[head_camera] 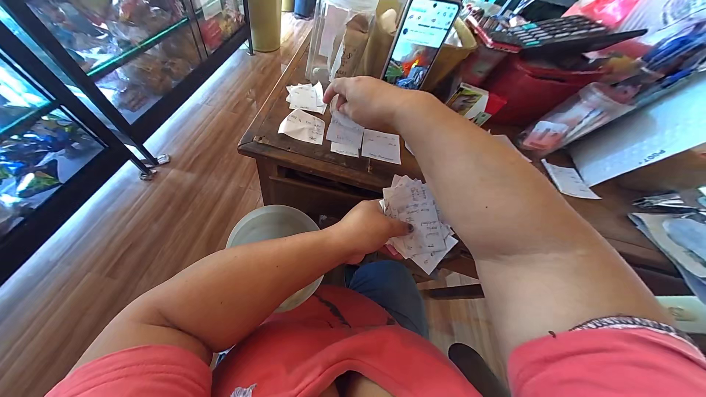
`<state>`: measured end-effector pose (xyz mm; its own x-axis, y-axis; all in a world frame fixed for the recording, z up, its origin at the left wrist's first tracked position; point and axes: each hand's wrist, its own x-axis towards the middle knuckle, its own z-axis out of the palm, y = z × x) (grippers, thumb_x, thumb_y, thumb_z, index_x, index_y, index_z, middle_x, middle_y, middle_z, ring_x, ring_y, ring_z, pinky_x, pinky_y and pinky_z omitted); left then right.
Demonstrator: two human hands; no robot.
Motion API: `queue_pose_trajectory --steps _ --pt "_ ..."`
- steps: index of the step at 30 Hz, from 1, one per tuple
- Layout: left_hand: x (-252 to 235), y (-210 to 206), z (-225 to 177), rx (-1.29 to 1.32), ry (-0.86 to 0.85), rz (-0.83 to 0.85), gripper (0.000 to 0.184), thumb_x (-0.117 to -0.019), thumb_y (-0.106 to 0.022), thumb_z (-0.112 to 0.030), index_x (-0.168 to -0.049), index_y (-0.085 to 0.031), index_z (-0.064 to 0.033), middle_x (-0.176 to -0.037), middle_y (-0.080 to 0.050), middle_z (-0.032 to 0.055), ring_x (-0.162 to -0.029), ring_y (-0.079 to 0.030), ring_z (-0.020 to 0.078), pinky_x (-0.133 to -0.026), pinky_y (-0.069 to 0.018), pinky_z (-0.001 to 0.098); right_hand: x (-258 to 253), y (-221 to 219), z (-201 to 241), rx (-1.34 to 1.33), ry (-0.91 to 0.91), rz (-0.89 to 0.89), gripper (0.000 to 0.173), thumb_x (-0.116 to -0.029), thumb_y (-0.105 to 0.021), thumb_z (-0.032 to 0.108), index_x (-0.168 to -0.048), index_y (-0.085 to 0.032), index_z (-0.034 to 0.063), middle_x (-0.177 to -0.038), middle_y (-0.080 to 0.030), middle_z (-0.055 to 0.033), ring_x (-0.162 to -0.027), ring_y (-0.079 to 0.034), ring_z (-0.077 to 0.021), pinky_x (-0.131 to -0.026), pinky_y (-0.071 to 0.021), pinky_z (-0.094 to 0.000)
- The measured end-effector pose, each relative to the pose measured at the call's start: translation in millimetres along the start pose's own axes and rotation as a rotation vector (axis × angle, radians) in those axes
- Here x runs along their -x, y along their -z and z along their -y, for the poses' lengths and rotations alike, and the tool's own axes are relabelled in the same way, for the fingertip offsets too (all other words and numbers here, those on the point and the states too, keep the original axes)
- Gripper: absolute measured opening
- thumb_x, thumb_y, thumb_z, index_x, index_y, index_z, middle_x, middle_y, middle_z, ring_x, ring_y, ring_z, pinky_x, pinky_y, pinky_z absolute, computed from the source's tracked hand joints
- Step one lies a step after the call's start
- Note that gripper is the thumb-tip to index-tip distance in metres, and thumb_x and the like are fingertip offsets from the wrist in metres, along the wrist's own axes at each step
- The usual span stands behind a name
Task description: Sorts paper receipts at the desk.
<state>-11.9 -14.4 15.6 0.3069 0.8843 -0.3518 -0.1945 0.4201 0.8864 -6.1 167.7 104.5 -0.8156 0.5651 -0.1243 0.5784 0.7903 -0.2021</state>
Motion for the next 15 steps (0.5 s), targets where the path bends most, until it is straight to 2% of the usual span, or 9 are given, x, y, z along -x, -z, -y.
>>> queue_pose_trajectory --steps 4,6,11,13,15 --pt "-1 -1 2 -0.018 0.006 -0.004 0.026 -0.1042 -0.056 -0.006 -0.129 -0.055 0.0001 -0.103 -0.07 0.0125 -0.082 -0.072 0.0155 -0.071 -0.0617 0.0285 9 5 -1 0.014 0.002 -0.064 0.042 -0.1049 -0.045 -0.002 -0.145 -0.055 0.0064 -0.13 -0.065 -0.0177 -0.121 -0.062 -0.0337 -0.106 -0.0455 -0.0519" --pt "-1 0 3 -0.017 0.003 -0.003 0.026 -0.1043 -0.056 -0.006 -0.129 -0.055 -0.0001 -0.103 -0.07 0.0122 -0.082 -0.072 0.0152 -0.071 -0.0617 0.0281 16 9 -7 0.007 0.01 -0.162 0.04 -0.1051 -0.043 -0.001 -0.141 -0.058 0.0054 -0.131 -0.065 -0.0185 -0.123 -0.062 -0.0348 -0.108 -0.0448 -0.0534" --pt "-2 2 1 -0.006 -0.016 -0.041 0.024 -0.1037 -0.057 -0.005 -0.128 -0.056 -0.0002 -0.101 -0.07 0.0119 -0.079 -0.072 0.0139 -0.069 -0.061 0.0264 67 28 -8 0.009 0.003 -0.42 0.038 -0.1076 -0.039 0.005 -0.137 -0.062 0.0068 -0.131 -0.066 -0.0161 -0.123 -0.063 -0.0286 -0.107 -0.0463 -0.0475" --pt "-3 1 0 0.001 -0.022 -0.065 0.024 -0.1032 -0.058 -0.006 -0.127 -0.057 -0.0007 -0.099 -0.071 0.0119 -0.076 -0.072 0.0135 -0.067 -0.0606 0.0255 83 30 -11 0.007 0.015 -0.475 0.033 -0.1078 -0.044 0.011 -0.133 -0.065 0.0057 -0.127 -0.068 -0.0154 -0.118 -0.066 -0.0254 -0.105 -0.0486 -0.0439" --pt "-6 -1 1 0.001 -0.015 -0.074 0.025 -0.1029 -0.058 -0.006 -0.127 -0.057 -0.0007 -0.099 -0.071 0.0122 -0.075 -0.071 0.0137 -0.066 -0.0602 0.0254 88 26 -15 0.014 0.002 -0.425 0.029 -0.1059 -0.052 0.014 -0.128 -0.068 0.003 -0.12 -0.07 -0.0178 -0.112 -0.068 -0.0296 -0.101 -0.0501 -0.0493"
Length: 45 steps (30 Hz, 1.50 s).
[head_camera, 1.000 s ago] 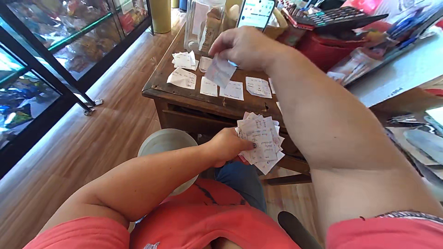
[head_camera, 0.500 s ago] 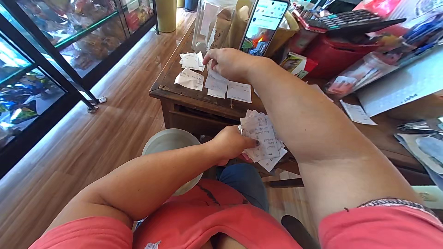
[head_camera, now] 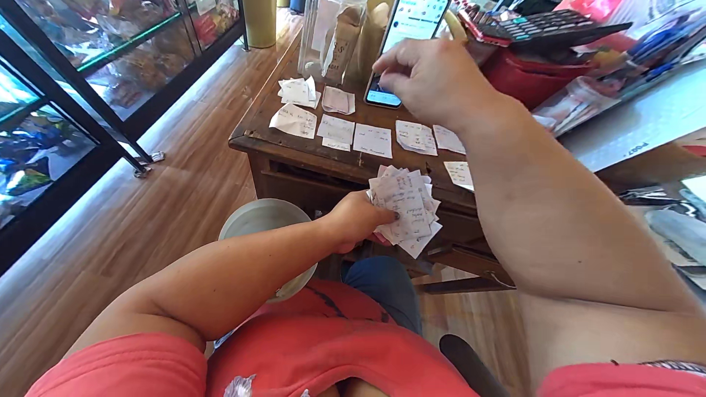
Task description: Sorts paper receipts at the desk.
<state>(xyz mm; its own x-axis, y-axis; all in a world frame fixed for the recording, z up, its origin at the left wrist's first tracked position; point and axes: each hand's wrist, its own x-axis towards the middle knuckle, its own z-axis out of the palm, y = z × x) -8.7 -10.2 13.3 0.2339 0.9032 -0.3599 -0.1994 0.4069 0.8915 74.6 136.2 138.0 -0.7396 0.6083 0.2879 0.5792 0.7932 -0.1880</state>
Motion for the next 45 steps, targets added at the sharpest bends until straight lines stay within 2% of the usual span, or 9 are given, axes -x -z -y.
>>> queue_pose_trajectory --steps 3,6,12,18,22,26,34,39,45 --pt "-4 -2 4 -0.021 0.009 0.015 0.026 -0.1033 -0.058 -0.006 -0.128 -0.056 -0.0004 -0.101 -0.07 0.0123 -0.077 -0.072 0.0143 -0.068 -0.0609 0.0266 -8 -20 -7 0.061 -0.065 0.199 0.029 -0.1047 -0.058 0.017 -0.125 -0.07 0.0019 -0.121 -0.07 -0.0224 -0.117 -0.065 -0.0399 -0.103 -0.0461 -0.0618" --pt "-2 -3 6 -0.03 -0.006 0.019 0.025 -0.1036 -0.057 -0.006 -0.128 -0.056 -0.0002 -0.101 -0.07 0.0121 -0.078 -0.072 0.0144 -0.069 -0.061 0.0267 -19 -39 -11 0.117 -0.099 0.293 0.03 -0.107 -0.053 0.019 -0.125 -0.071 0.0029 -0.124 -0.068 -0.0225 -0.122 -0.062 -0.0405 -0.105 -0.0441 -0.0624" --pt "7 6 5 0.006 -0.035 -0.046 0.025 -0.1029 -0.059 -0.006 -0.127 -0.057 -0.0004 -0.098 -0.07 0.0112 -0.076 -0.071 0.0139 -0.068 -0.0608 0.0267 -7 -22 6 0.085 -0.059 0.15 0.03 -0.1069 -0.052 0.018 -0.126 -0.07 0.0021 -0.127 -0.066 -0.0245 -0.124 -0.061 -0.0409 -0.106 -0.0434 -0.0607" --pt "17 13 -4 0.113 -0.18 -0.035 0.022 -0.1045 -0.054 -0.012 -0.126 -0.057 -0.0072 -0.098 -0.072 0.0076 -0.072 -0.071 0.0134 -0.065 -0.061 0.0282 95 9 11 -0.133 -0.127 -0.1 0.02 -0.1019 -0.063 0.025 -0.109 -0.074 0.0089 -0.097 -0.072 -0.0066 -0.084 -0.066 -0.0128 -0.078 -0.055 -0.0367" --pt "8 10 -10 0.149 -0.192 -0.066 0.023 -0.1021 -0.058 -0.005 -0.125 -0.057 -0.0021 -0.1 -0.073 0.0119 -0.076 -0.073 0.0176 -0.067 -0.0627 0.0313 141 -17 -5 -0.34 -0.258 -0.219 0.016 -0.096 -0.071 0.023 -0.105 -0.074 0.0106 -0.093 -0.071 0.003 -0.079 -0.063 0.0037 -0.074 -0.0536 -0.0162" --pt "7 3 -8 0.164 -0.219 -0.105 0.022 -0.1016 -0.059 -0.003 -0.124 -0.057 -0.0017 -0.1 -0.072 0.0125 -0.078 -0.074 0.0183 -0.069 -0.0636 0.0321 163 -33 1 -0.357 -0.349 -0.298 0.014 -0.0949 -0.073 0.023 -0.101 -0.074 0.0105 -0.094 -0.069 0.0008 -0.078 -0.061 0.0011 -0.072 -0.0513 -0.017" --pt "5 1 -2 0.253 -0.329 -0.189 0.021 -0.1022 -0.057 -0.002 -0.123 -0.057 -0.0014 -0.101 -0.072 0.0119 -0.079 -0.074 0.0186 -0.07 -0.0636 0.0331 174 -59 10 -0.286 -0.442 -0.293 0.039 -0.0885 -0.081 0.036 -0.108 -0.069 0.0035 -0.099 -0.062 -0.0113 -0.08 -0.059 -0.0189 -0.069 -0.0508 -0.037" --pt "5 0 -3 0.28 -0.339 -0.199 0.021 -0.1018 -0.057 -0.001 -0.123 -0.057 -0.0017 -0.101 -0.072 0.0119 -0.082 -0.074 0.0193 -0.072 -0.0636 0.0344 172 -65 12 -0.384 -0.44 -0.365 0.026 -0.0921 -0.078 0.029 -0.096 -0.067 0.0058 -0.093 -0.062 -0.0054 -0.076 -0.058 -0.0088 -0.067 -0.0491 -0.0261" --pt "4 2 -2 0.284 -0.32 -0.184 0.021 -0.1023 -0.057 -0.003 -0.123 -0.057 -0.0023 -0.102 -0.071 0.0121 -0.081 -0.073 0.0192 -0.072 -0.0634 0.0338 173 -68 7 -0.597 -0.463 -0.431 0.016 -0.0942 -0.075 0.025 -0.096 -0.066 0.0125 -0.079 -0.062 0.0035 -0.064 -0.057 0.0001 -0.056 -0.0468 -0.0165"
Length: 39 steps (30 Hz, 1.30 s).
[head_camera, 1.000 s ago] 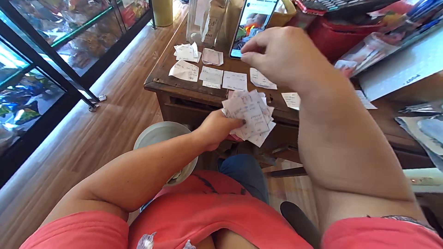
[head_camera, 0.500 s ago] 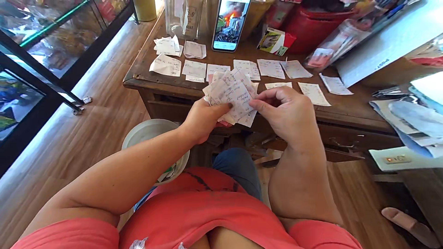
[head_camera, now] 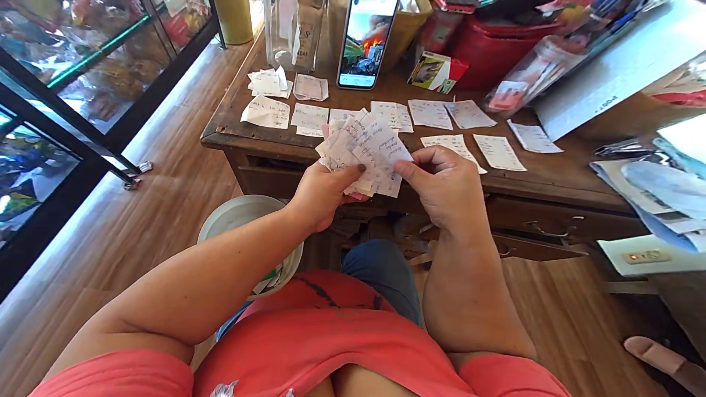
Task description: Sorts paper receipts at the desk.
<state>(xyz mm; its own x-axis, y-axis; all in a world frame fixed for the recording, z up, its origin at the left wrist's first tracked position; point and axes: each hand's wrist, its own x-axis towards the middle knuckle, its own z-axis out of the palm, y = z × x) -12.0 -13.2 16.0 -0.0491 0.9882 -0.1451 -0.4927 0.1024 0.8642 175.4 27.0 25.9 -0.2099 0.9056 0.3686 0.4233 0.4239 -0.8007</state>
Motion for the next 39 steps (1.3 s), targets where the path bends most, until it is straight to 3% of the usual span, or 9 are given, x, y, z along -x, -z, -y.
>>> queue_pose_trajectory --steps 7,10,13,15,19,22,25,31,39 --pt "4 -1 -1 -0.03 0.037 -0.032 0.019 -0.1035 -0.057 -0.007 -0.122 -0.057 -0.0072 -0.099 -0.072 0.0076 -0.077 -0.073 0.0153 -0.069 -0.0627 0.0299 -3 0 -5 -0.205 -0.023 -0.069 0.012 -0.0911 -0.072 0.012 -0.096 -0.062 0.0141 -0.08 -0.061 0.0071 -0.068 -0.06 0.0012 -0.064 -0.0526 -0.016" --pt "-1 1 -1 -0.027 0.08 -0.034 0.024 -0.102 -0.058 -0.004 -0.125 -0.056 -0.0018 -0.101 -0.071 0.0132 -0.079 -0.073 0.02 -0.071 -0.0631 0.0334 -13 11 -11 -0.33 0.009 -0.155 0.018 -0.088 -0.068 0.004 -0.097 -0.059 0.0162 -0.084 -0.064 0.0113 -0.076 -0.065 -0.0005 -0.075 -0.059 -0.0232" --pt "2 3 -2 -0.133 0.171 0.006 0.024 -0.1024 -0.058 -0.005 -0.126 -0.056 -0.0027 -0.102 -0.072 0.0125 -0.079 -0.073 0.0191 -0.07 -0.0629 0.0325 -31 35 -11 -0.388 0.042 -0.253 0.023 -0.0894 -0.065 0.0 -0.102 -0.053 0.0153 -0.088 -0.065 0.0094 -0.078 -0.069 -0.0067 -0.077 -0.0631 -0.0325" --pt "4 5 -1 -0.242 0.242 0.085 0.024 -0.1026 -0.059 -0.007 -0.126 -0.057 -0.004 -0.1 -0.072 0.0108 -0.076 -0.072 0.0169 -0.067 -0.0623 0.0302 -48 54 -8 -0.32 0.043 -0.242 0.021 -0.0922 -0.062 0.002 -0.109 -0.054 0.0111 -0.093 -0.065 0.0064 -0.079 -0.069 -0.0078 -0.077 -0.0632 -0.0331" --pt "7 4 4 -0.382 0.366 0.209 0.024 -0.1019 -0.061 -0.008 -0.125 -0.058 -0.0021 -0.098 -0.072 0.0115 -0.075 -0.072 0.0157 -0.066 -0.0616 0.028 -87 69 6 0.109 0.005 -0.018 0.025 -0.0942 -0.055 0.006 -0.116 -0.067 0.0031 -0.105 -0.068 -0.0052 -0.09 -0.065 -0.0074 -0.082 -0.0562 -0.031" --pt "8 3 6 -0.434 0.414 0.274 0.022 -0.1028 -0.059 -0.006 -0.124 -0.057 -0.0014 -0.097 -0.072 0.0096 -0.075 -0.072 0.013 -0.067 -0.061 0.0255 -108 58 21 0.493 0.039 0.402 0.032 -0.101 -0.046 0.004 -0.116 -0.074 0.006 -0.115 -0.071 -0.0161 -0.106 -0.067 -0.0276 -0.092 -0.0499 -0.054" --pt "8 3 6 -0.451 0.422 0.305 0.021 -0.1032 -0.058 -0.006 -0.124 -0.057 -0.0005 -0.098 -0.072 0.0103 -0.077 -0.073 0.0138 -0.068 -0.0615 0.0259 -123 38 28 0.862 0.05 0.784 0.042 -0.1074 -0.039 0.006 -0.133 -0.071 0.0145 -0.131 -0.067 -0.0191 -0.128 -0.058 -0.0406 -0.105 -0.0402 -0.0654" --pt "5 3 4 -0.47 0.397 0.292 0.024 -0.103 -0.058 -0.006 -0.126 -0.056 -0.0009 -0.099 -0.071 0.0097 -0.078 -0.072 0.013 -0.069 -0.0615 0.0261 -153 16 7 0.999 0.061 0.734 0.045 -0.1035 -0.041 0.001 -0.135 -0.069 0.0157 -0.13 -0.066 -0.0243 -0.127 -0.057 -0.047 -0.104 -0.0398 -0.0693" --pt "5 6 -1 -0.432 0.383 0.244 0.025 -0.1025 -0.059 -0.006 -0.127 -0.056 -0.0012 -0.099 -0.071 0.0109 -0.077 -0.072 0.0141 -0.068 -0.0608 0.0263 -147 20 27 0.857 0.139 0.772 0.045 -0.1031 -0.043 -0.001 -0.14 -0.063 0.0156 -0.134 -0.065 -0.0197 -0.127 -0.058 -0.041 -0.105 -0.0417 -0.0635"
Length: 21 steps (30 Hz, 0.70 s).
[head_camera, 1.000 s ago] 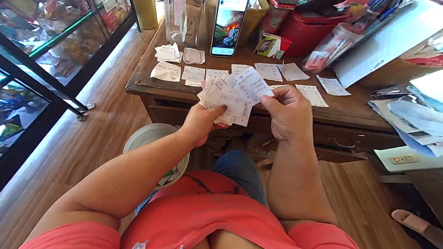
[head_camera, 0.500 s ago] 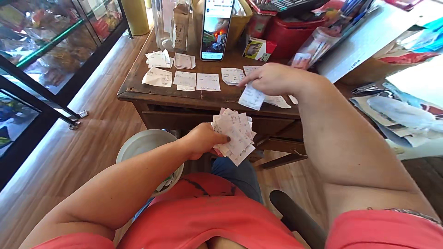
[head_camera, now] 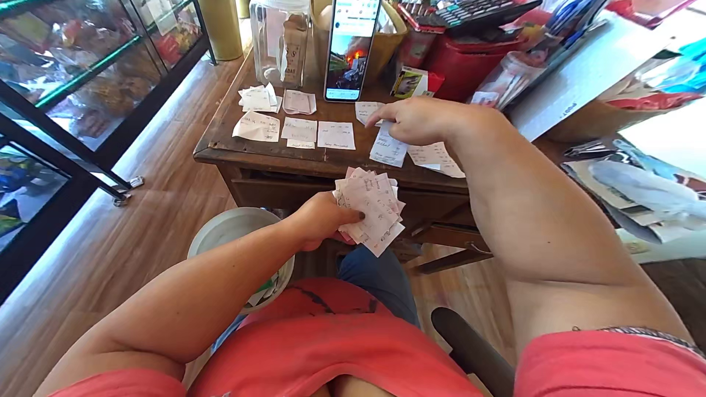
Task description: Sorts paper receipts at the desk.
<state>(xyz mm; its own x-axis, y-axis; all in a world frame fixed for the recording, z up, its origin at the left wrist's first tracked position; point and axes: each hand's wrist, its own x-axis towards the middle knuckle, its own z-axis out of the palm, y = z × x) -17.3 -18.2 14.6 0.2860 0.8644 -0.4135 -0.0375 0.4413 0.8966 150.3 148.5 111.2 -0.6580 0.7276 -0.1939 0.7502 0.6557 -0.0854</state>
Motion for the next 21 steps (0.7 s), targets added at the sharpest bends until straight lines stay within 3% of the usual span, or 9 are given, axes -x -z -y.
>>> queue_pose_trajectory --steps 4,6,10,11,13,15,17,21 --pt "-1 -5 1 0.043 -0.042 -0.005 0.025 -0.1021 -0.06 -0.007 -0.126 -0.057 -0.0021 -0.099 -0.072 0.0107 -0.077 -0.072 0.0145 -0.069 -0.0615 0.0275 -3 -16 5 0.148 0.161 -0.045 0.049 -0.0969 -0.049 -0.01 -0.14 -0.062 0.0109 -0.137 -0.063 -0.0194 -0.133 -0.054 -0.0422 -0.11 -0.0379 -0.0647" --pt "1 -8 1 0.08 -0.071 -0.014 0.025 -0.1023 -0.06 -0.007 -0.127 -0.056 -0.0031 -0.099 -0.071 0.0099 -0.076 -0.072 0.0143 -0.068 -0.0616 0.0273 -3 -27 8 0.206 0.186 -0.09 0.049 -0.0985 -0.05 -0.008 -0.142 -0.061 0.0122 -0.136 -0.062 -0.0207 -0.133 -0.053 -0.0436 -0.109 -0.0383 -0.0648" --pt "5 -9 4 0.2 -0.155 -0.049 0.023 -0.1039 -0.056 -0.007 -0.126 -0.057 -0.0045 -0.101 -0.072 0.01 -0.075 -0.072 0.0151 -0.066 -0.062 0.0283 9 -40 -1 0.125 0.246 -0.388 0.036 -0.0985 -0.059 0.0 -0.133 -0.065 0.0029 -0.126 -0.063 -0.0295 -0.123 -0.058 -0.05 -0.1 -0.0441 -0.0664" --pt "5 -9 5 0.236 -0.175 -0.072 0.022 -0.104 -0.055 -0.007 -0.126 -0.058 -0.0048 -0.1 -0.073 0.01 -0.074 -0.072 0.0151 -0.066 -0.062 0.0282 17 -39 0 0.055 0.24 -0.484 0.031 -0.0987 -0.059 0.002 -0.128 -0.068 0.0007 -0.122 -0.064 -0.029 -0.117 -0.062 -0.0477 -0.099 -0.0477 -0.0636" --pt "3 -9 3 0.32 -0.202 -0.129 0.021 -0.1041 -0.055 -0.006 -0.125 -0.057 -0.005 -0.1 -0.072 0.0101 -0.075 -0.073 0.016 -0.067 -0.0629 0.0295 44 -38 9 -0.116 0.178 -0.641 0.026 -0.1023 -0.056 0.01 -0.121 -0.071 -0.0003 -0.116 -0.067 -0.023 -0.106 -0.067 -0.0348 -0.095 -0.0536 -0.0494" --pt "-2 -7 2 0.394 -0.234 -0.156 0.023 -0.1035 -0.056 -0.005 -0.126 -0.055 -0.0027 -0.101 -0.072 0.0126 -0.078 -0.073 0.0187 -0.07 -0.0632 0.0318 68 -46 19 -0.294 0.148 -0.758 0.025 -0.1032 -0.058 0.018 -0.117 -0.071 0.001 -0.109 -0.069 -0.0157 -0.094 -0.066 -0.0181 -0.087 -0.0547 -0.0325" --pt "-4 -8 0 0.416 -0.263 -0.178 0.021 -0.1037 -0.056 -0.005 -0.124 -0.055 -0.0027 -0.099 -0.072 0.0121 -0.076 -0.073 0.0179 -0.068 -0.063 0.0311 84 -60 29 -0.419 0.136 -0.771 0.025 -0.1016 -0.063 0.022 -0.114 -0.072 0.0028 -0.105 -0.069 -0.0104 -0.089 -0.064 -0.0077 -0.082 -0.0541 -0.0229" --pt "-4 -11 -1 0.435 -0.287 -0.163 0.02 -0.1045 -0.054 -0.006 -0.125 -0.055 -0.003 -0.101 -0.072 0.0119 -0.078 -0.073 0.0182 -0.07 -0.0633 0.0317 90 -88 41 -0.478 0.081 -0.722 0.033 -0.0949 -0.073 0.028 -0.118 -0.073 0.0045 -0.106 -0.066 -0.0107 -0.09 -0.063 -0.0102 -0.08 -0.0525 -0.0218"
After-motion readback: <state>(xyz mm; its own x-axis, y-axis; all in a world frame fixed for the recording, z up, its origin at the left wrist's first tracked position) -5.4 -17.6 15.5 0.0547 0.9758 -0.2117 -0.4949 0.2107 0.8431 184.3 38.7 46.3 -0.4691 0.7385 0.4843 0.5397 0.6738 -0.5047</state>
